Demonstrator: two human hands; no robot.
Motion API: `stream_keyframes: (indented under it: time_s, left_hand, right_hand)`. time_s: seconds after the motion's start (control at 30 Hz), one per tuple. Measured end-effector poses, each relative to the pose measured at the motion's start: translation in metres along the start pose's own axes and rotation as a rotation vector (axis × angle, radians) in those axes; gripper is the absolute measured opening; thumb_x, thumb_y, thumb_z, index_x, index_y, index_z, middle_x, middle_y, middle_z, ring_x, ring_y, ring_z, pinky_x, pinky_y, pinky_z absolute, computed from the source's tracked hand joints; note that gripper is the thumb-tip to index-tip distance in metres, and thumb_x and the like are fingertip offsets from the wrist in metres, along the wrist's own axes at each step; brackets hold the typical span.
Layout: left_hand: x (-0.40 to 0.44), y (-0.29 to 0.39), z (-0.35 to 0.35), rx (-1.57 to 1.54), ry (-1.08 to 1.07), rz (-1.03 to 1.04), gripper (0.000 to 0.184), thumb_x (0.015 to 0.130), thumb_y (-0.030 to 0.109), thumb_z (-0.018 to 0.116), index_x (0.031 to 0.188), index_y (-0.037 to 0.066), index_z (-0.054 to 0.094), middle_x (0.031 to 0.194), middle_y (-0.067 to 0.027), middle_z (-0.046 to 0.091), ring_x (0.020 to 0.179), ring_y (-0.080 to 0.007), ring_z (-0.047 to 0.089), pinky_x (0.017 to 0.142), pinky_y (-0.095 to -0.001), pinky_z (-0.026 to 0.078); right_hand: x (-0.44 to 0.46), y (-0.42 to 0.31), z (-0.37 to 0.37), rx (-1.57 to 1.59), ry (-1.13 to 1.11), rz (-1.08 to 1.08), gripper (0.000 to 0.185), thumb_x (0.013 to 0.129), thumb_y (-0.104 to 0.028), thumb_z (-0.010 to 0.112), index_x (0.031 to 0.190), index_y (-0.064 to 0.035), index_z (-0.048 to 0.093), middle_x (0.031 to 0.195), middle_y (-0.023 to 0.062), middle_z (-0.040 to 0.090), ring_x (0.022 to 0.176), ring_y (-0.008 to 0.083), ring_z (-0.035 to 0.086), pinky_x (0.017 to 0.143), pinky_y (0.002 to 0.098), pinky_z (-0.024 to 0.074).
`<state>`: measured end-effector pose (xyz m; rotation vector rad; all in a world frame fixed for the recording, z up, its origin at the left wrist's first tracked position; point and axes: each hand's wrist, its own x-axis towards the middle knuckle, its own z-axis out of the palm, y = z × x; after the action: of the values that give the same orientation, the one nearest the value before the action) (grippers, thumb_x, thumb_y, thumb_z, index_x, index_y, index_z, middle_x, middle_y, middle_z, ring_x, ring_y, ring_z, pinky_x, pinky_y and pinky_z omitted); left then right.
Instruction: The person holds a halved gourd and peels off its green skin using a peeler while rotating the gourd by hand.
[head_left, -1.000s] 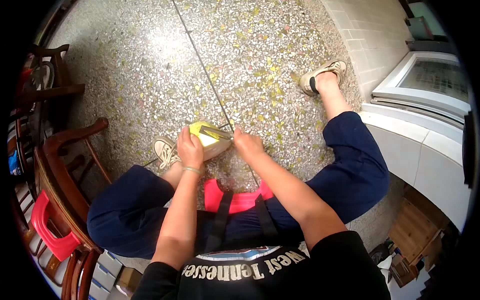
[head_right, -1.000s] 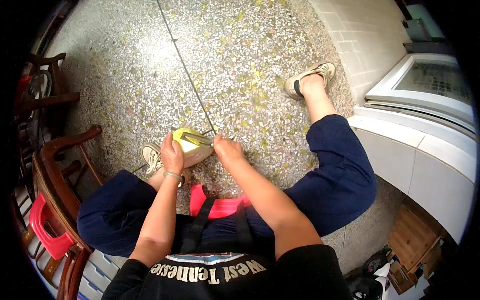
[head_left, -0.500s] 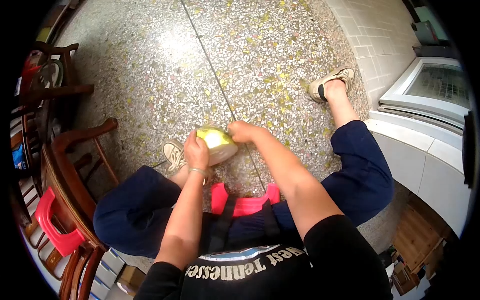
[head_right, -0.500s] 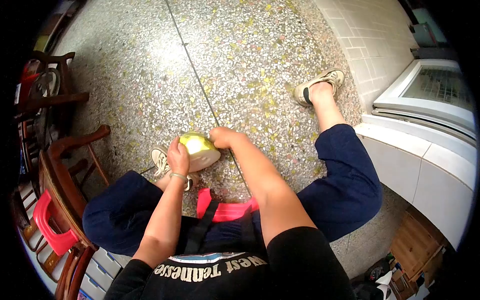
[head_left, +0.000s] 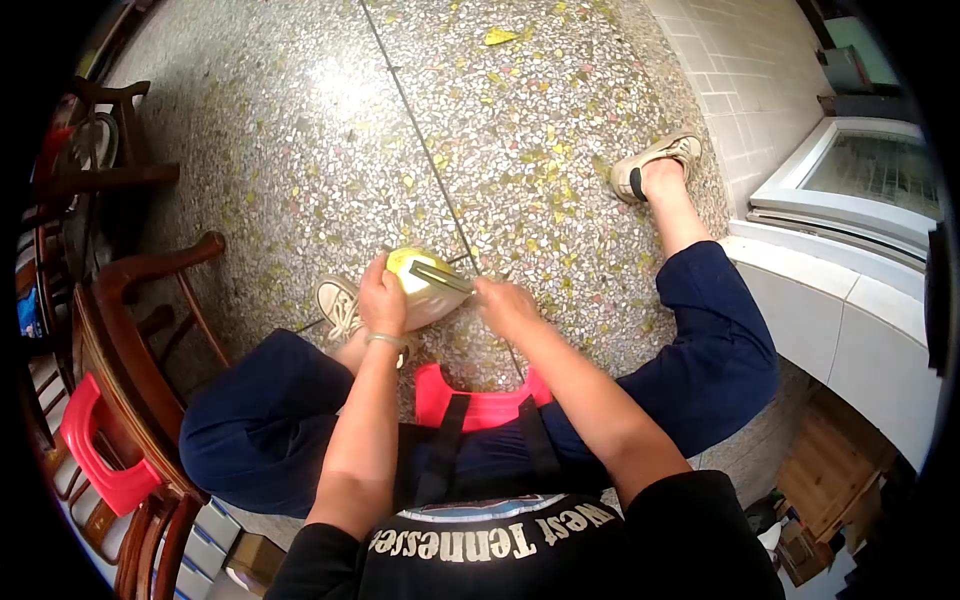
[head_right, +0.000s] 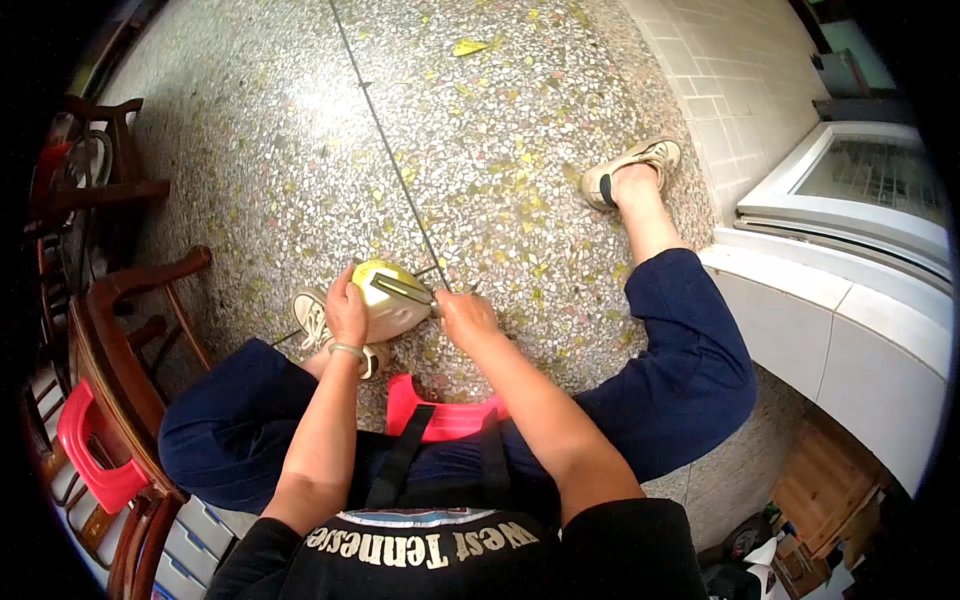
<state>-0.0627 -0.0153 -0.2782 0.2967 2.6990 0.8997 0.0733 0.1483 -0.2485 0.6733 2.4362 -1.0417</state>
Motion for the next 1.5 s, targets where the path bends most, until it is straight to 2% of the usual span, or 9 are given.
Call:
stream_keyframes:
  time_s: [0.23, 0.43, 0.5, 0.57, 0.63, 0.8, 0.9, 1.07, 1.5]
  left_hand:
    - [-0.005, 0.006, 0.001, 0.037, 0.04, 0.056, 0.034, 0.081, 0.014, 0.043, 0.108, 0.003, 0.06, 0.108, -0.0183, 0.057, 0.099, -0.0342, 0.054, 0.088, -0.0393, 0.043]
    - [-0.011, 0.013, 0.009, 0.097, 0.089, 0.16, 0.034, 0.08, 0.012, 0.044, 0.108, 0.002, 0.061, 0.106, -0.0189, 0.057, 0.1, -0.0341, 0.053, 0.088, -0.0391, 0.042]
    - [-0.015, 0.015, 0.007, 0.037, 0.073, 0.092, 0.035, 0.081, 0.013, 0.044, 0.109, 0.003, 0.061, 0.108, -0.0188, 0.057, 0.101, -0.0327, 0.053, 0.089, -0.0385, 0.042]
    - [0.004, -0.006, 0.003, 0.053, 0.06, 0.147, 0.036, 0.081, 0.013, 0.043, 0.111, 0.003, 0.061, 0.11, -0.0184, 0.057, 0.1, -0.032, 0.054, 0.088, -0.0381, 0.042]
    - [-0.003, -0.003, 0.001, -0.032, -0.019, -0.07, 0.037, 0.084, 0.017, 0.041, 0.113, 0.005, 0.06, 0.114, -0.0177, 0.057, 0.103, -0.0314, 0.055, 0.089, -0.0361, 0.042]
    - [-0.008, 0.001, 0.004, 0.077, 0.06, 0.068, 0.037, 0.082, 0.015, 0.042, 0.112, 0.003, 0.059, 0.106, -0.02, 0.058, 0.096, -0.0365, 0.054, 0.087, -0.041, 0.042]
    - [-0.009, 0.003, 0.005, 0.123, 0.052, 0.025, 0.04, 0.084, 0.019, 0.039, 0.113, -0.001, 0.057, 0.113, -0.022, 0.055, 0.105, -0.0371, 0.051, 0.093, -0.0394, 0.039]
    - [-0.013, 0.012, 0.0, 0.091, 0.006, 0.063, 0.039, 0.084, 0.018, 0.039, 0.113, -0.004, 0.055, 0.113, -0.0242, 0.054, 0.104, -0.0378, 0.051, 0.094, -0.0408, 0.038]
    - [-0.014, 0.015, 0.005, 0.134, 0.013, 0.266, 0.038, 0.079, 0.013, 0.047, 0.112, -0.004, 0.054, 0.113, -0.0233, 0.054, 0.105, -0.0385, 0.05, 0.093, -0.0417, 0.039]
  right_hand:
    - [0.014, -0.002, 0.013, -0.059, -0.02, 0.092, 0.013, 0.076, -0.005, 0.051, 0.088, -0.0016, 0.051, 0.079, 0.0205, 0.063, 0.078, 0.0383, 0.062, 0.067, 0.047, 0.0488]
    - [0.035, 0.008, 0.025, -0.073, -0.052, 0.225, 0.027, 0.08, -0.005, 0.048, 0.106, -0.0003, 0.055, 0.091, 0.0197, 0.064, 0.085, 0.0361, 0.063, 0.072, 0.0441, 0.05]
    - [0.049, 0.023, 0.042, 0.164, -0.019, 0.444, 0.031, 0.08, -0.005, 0.05, 0.11, -0.002, 0.056, 0.096, 0.0191, 0.063, 0.089, 0.0348, 0.062, 0.075, 0.0427, 0.0498]
    - [0.049, 0.013, 0.024, 0.003, -0.104, 0.358, 0.025, 0.08, -0.005, 0.051, 0.103, -0.0025, 0.059, 0.101, 0.0182, 0.063, 0.093, 0.0331, 0.061, 0.077, 0.0415, 0.0492]
    - [0.022, 0.023, 0.014, -0.046, -0.156, 0.314, 0.022, 0.08, -0.006, 0.051, 0.1, -0.0041, 0.059, 0.1, 0.0176, 0.063, 0.092, 0.0322, 0.061, 0.077, 0.0415, 0.0491]
    - [0.016, 0.025, 0.007, 0.115, 0.043, 0.262, 0.017, 0.073, -0.008, 0.053, 0.088, -0.0068, 0.061, 0.085, 0.019, 0.063, 0.084, 0.0352, 0.061, 0.071, 0.0448, 0.0474]
    - [0.038, -0.008, -0.015, -0.04, -0.134, 0.087, 0.02, 0.073, -0.006, 0.055, 0.092, -0.0086, 0.063, 0.089, 0.0175, 0.064, 0.088, 0.0339, 0.062, 0.074, 0.0416, 0.0495]
    - [0.063, -0.002, -0.006, -0.207, -0.107, -0.038, 0.017, 0.075, -0.005, 0.054, 0.089, -0.0072, 0.064, 0.085, 0.0143, 0.066, 0.084, 0.0303, 0.064, 0.071, 0.0393, 0.0506]
    - [0.114, -0.011, 0.006, -0.208, -0.283, 0.128, 0.022, 0.082, -0.012, 0.052, 0.101, -0.0079, 0.063, 0.107, 0.015, 0.061, 0.102, 0.0298, 0.058, 0.082, 0.0393, 0.0487]
